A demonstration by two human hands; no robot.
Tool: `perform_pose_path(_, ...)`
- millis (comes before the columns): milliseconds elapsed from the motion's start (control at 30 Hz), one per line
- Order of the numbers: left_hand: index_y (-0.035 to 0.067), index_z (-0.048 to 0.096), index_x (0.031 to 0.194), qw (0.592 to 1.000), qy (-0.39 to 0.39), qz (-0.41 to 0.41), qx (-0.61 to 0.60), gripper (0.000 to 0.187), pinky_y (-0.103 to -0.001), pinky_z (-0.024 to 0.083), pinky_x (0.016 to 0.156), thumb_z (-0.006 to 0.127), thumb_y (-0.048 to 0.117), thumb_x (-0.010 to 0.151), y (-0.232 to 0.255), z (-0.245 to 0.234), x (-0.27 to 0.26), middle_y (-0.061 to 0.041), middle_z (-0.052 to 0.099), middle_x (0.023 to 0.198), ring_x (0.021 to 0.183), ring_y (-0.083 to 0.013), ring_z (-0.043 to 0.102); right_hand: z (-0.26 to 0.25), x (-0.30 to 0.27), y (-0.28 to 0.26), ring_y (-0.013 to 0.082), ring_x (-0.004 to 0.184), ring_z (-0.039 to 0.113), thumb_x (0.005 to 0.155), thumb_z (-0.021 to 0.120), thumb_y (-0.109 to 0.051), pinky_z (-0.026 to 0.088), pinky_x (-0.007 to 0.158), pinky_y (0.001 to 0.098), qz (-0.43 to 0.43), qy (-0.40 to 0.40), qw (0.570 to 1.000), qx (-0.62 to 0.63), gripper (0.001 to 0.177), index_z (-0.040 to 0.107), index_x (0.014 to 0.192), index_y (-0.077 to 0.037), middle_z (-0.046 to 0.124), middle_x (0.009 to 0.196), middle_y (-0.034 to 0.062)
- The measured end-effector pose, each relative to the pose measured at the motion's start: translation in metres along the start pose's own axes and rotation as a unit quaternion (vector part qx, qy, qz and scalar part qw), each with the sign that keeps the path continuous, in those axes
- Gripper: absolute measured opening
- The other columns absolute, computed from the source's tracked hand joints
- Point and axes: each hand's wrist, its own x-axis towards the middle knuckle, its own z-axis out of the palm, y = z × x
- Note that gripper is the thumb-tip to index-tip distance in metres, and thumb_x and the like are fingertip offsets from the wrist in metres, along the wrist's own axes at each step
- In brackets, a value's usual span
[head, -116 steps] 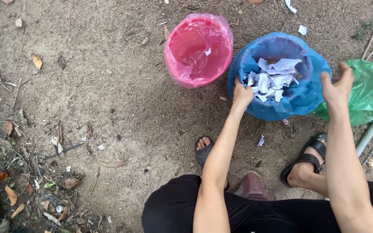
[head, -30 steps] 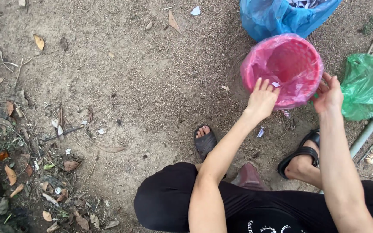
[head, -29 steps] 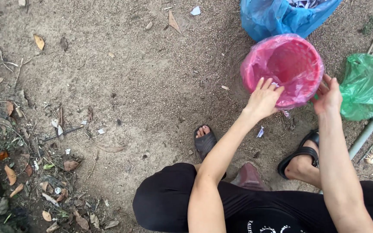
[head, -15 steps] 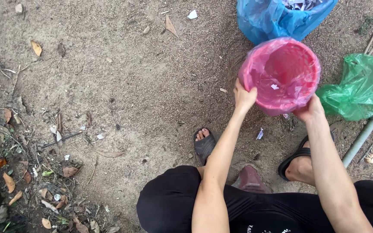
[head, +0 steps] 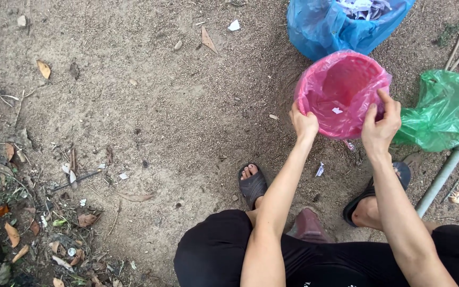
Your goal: Placing various colored plastic bags as liners into red baskets on the ground.
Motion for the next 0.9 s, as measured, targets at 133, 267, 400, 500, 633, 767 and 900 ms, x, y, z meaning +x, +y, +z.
perform_pose_path(133, 0.006, 0.032, 0.155, 0.999, -0.01, -0.026, -0.035, 0.075, -0.054, 0.037, 0.118, 0.048, -0.01, 0.084, 0.013, 0.001, -0.013, -0.021, 0.037, 0.148, 0.139, -0.0395, 0.046, -0.006, 0.011, -0.004, 0.018, 0.094, 0.057, 0.103, 0.057, 0.006, 0.046, 0.08, 0.033, 0.182, -0.054, 0.966, 0.175, 0.038, 0.066, 0.138, -0.004, 0.067, 0.124, 0.0093)
perform_pose_path(267, 0.005, 0.028, 0.156, 0.995, -0.004, -0.054, -0.083, 0.077, -0.054, 0.041, 0.116, 0.043, -0.013, 0.082, 0.015, 0.007, -0.008, -0.019, 0.029, 0.153, 0.138, -0.0399, 0.045, -0.002, 0.008, -0.01, 0.0163, 0.123, 0.066, 0.101, 0.055, 0.009, 0.055, 0.112, 0.0353, 0.313, -0.052, 0.793, 0.521, 0.043, 0.064, 0.141, -0.006, 0.065, 0.141, 0.0083)
perform_pose_path(400, 0.0, 0.031, 0.155, 0.998, 0.005, -0.012, -0.061, 0.076, -0.053, 0.043, 0.117, 0.047, -0.013, 0.082, -0.02, 0.022, 0.012, -0.024, 0.033, 0.15, 0.134, -0.0429, 0.05, 0.001, 0.002, -0.03, 0.0183, 0.129, 0.062, 0.101, 0.054, 0.011, 0.051, 0.118, 0.0383, 0.285, -0.105, 0.733, 0.608, 0.053, 0.057, 0.151, -0.006, 0.06, 0.147, 0.0086)
perform_pose_path(500, 0.002, 0.033, 0.155, 0.999, 0.029, 0.036, 0.004, 0.078, -0.055, 0.041, 0.117, 0.054, -0.011, 0.082, -0.011, 0.02, 0.007, -0.025, 0.039, 0.147, 0.132, -0.042, 0.052, -0.004, 0.012, -0.055, 0.0236, 0.131, 0.063, 0.097, 0.056, 0.009, 0.051, 0.116, 0.04, 0.332, -0.127, 0.626, 0.694, 0.062, 0.049, 0.157, -0.003, 0.06, 0.147, 0.013)
perform_pose_path(633, 0.01, 0.025, 0.158, 0.99, -0.045, -0.011, 0.134, 0.089, -0.054, 0.049, 0.103, 0.067, -0.001, 0.081, 0.043, -0.008, -0.022, -0.021, 0.036, 0.145, 0.121, -0.0405, 0.057, -0.006, 0.02, -0.046, 0.0293, 0.138, 0.059, 0.096, 0.056, 0.007, 0.05, 0.12, 0.0432, 0.333, -0.139, 0.615, 0.701, 0.066, 0.044, 0.16, 0.002, 0.056, 0.151, 0.0197)
perform_pose_path(767, 0.011, 0.026, 0.157, 0.994, -0.035, -0.025, 0.103, 0.091, -0.052, 0.059, 0.093, 0.073, 0.009, 0.078, 0.063, -0.028, -0.028, -0.023, 0.031, 0.144, 0.103, -0.045, 0.067, -0.006, 0.02, -0.011, 0.03, 0.142, 0.053, 0.105, 0.052, 0.005, 0.048, 0.123, 0.0457, 0.13, -0.196, 0.903, 0.36, 0.07, 0.028, 0.17, -0.004, 0.044, 0.161, 0.0216)
perform_pose_path(900, 0.012, 0.034, 0.148, 0.997, 0.053, 0.029, 0.046, 0.092, -0.055, 0.048, 0.1, 0.088, 0.021, 0.075, 0.071, -0.025, -0.022, -0.025, 0.033, 0.139, 0.118, -0.0444, 0.055, -0.006, 0.009, -0.031, 0.0392, 0.151, 0.044, 0.096, 0.062, 0.006, 0.041, 0.124, 0.0493, 0.001, -0.226, 0.959, 0.172, 0.095, 0.003, 0.168, -0.006, 0.026, 0.171, 0.0277)
